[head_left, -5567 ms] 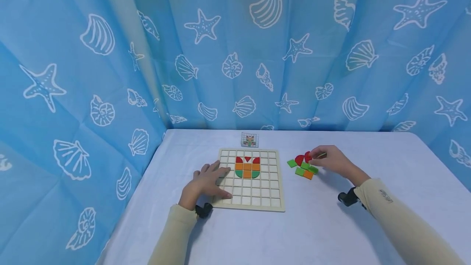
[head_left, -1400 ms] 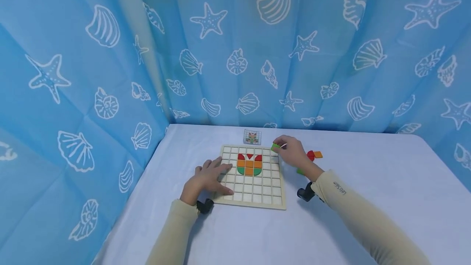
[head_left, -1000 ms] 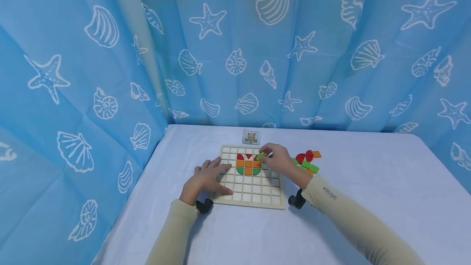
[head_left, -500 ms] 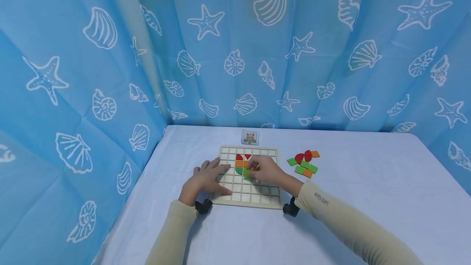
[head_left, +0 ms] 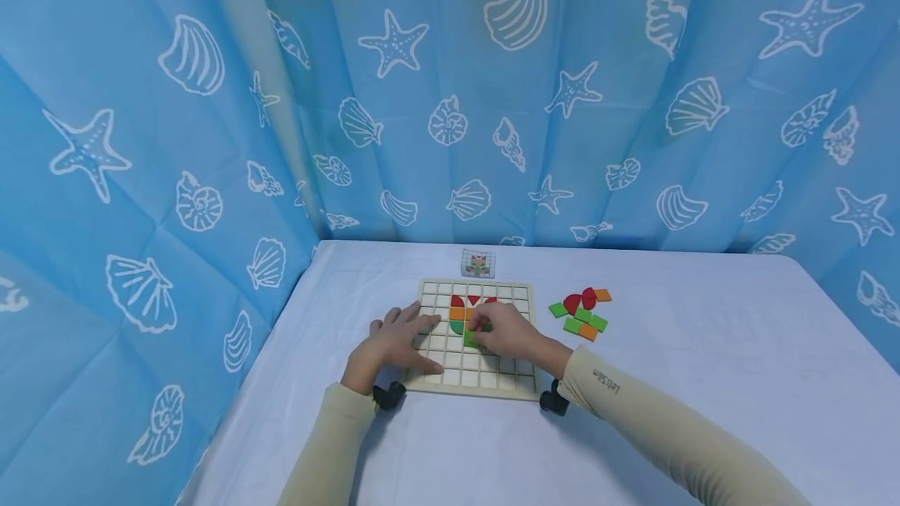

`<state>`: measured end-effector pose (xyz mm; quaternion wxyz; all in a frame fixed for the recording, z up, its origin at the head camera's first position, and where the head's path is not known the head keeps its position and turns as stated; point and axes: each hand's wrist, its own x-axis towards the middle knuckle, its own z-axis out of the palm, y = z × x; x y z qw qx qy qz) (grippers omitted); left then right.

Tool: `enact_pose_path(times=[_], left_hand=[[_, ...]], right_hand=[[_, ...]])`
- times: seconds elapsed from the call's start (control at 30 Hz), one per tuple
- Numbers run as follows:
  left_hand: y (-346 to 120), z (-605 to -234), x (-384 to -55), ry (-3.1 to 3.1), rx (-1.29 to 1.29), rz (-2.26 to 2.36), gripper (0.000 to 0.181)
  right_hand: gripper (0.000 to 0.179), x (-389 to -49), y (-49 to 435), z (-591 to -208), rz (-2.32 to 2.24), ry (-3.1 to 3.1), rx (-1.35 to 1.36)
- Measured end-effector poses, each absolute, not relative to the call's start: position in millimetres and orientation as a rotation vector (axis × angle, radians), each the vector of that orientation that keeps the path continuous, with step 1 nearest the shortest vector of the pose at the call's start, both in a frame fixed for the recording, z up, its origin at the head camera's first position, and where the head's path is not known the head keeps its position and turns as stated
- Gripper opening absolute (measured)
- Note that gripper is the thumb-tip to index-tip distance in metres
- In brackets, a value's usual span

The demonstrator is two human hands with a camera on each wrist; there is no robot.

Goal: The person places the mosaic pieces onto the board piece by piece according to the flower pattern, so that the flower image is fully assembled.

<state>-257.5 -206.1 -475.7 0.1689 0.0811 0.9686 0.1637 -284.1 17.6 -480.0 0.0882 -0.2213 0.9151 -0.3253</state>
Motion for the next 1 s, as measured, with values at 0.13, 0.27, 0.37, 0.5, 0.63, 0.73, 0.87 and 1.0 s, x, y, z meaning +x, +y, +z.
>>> enact_pose_path(times=[0.13,0.27,0.37,0.5,0.63,0.73,0.87,1.0], left_hand=[[-205.5,-474.5,-257.3,2.754,0.236,0.458,0.093],[-205.6,-472.8,-256.8,2.754,0.236,0.453,0.093],[-205.7,-471.9,-255.9,2.753,0.231,0.453,0.093],[-205.4,-472.7,-255.1,2.748,0.226,0.466,0.093],[-206.2,-475.1,-255.6,2.742,0.223,0.468,0.094],[-206.9,-476.6,-255.9,2.745,0.228,0.46,0.094],[-206.9,-475.8,-255.8,2.752,0.23,0.456,0.093],[-206.1,-474.5,-255.7,2.751,0.228,0.458,0.093]], right_hand=[[0.008,-284.7,18.3,-481.1,-0.954,2.734,-0.676],[0.007,-283.7,18.0,-481.0,-0.912,2.742,-0.727],[0.01,-281.4,17.5,-481.5,-0.87,2.746,-0.762],[0.011,-278.4,17.4,-482.6,-0.863,2.737,-0.754],[0.006,-277.6,17.1,-483.0,-0.869,2.733,-0.731],[0.005,-278.0,17.2,-483.5,-0.854,2.737,-0.72],[0.004,-278.8,17.0,-481.8,-0.841,2.738,-0.725],[0.004,-279.4,17.8,-478.7,-0.844,2.721,-0.733]])
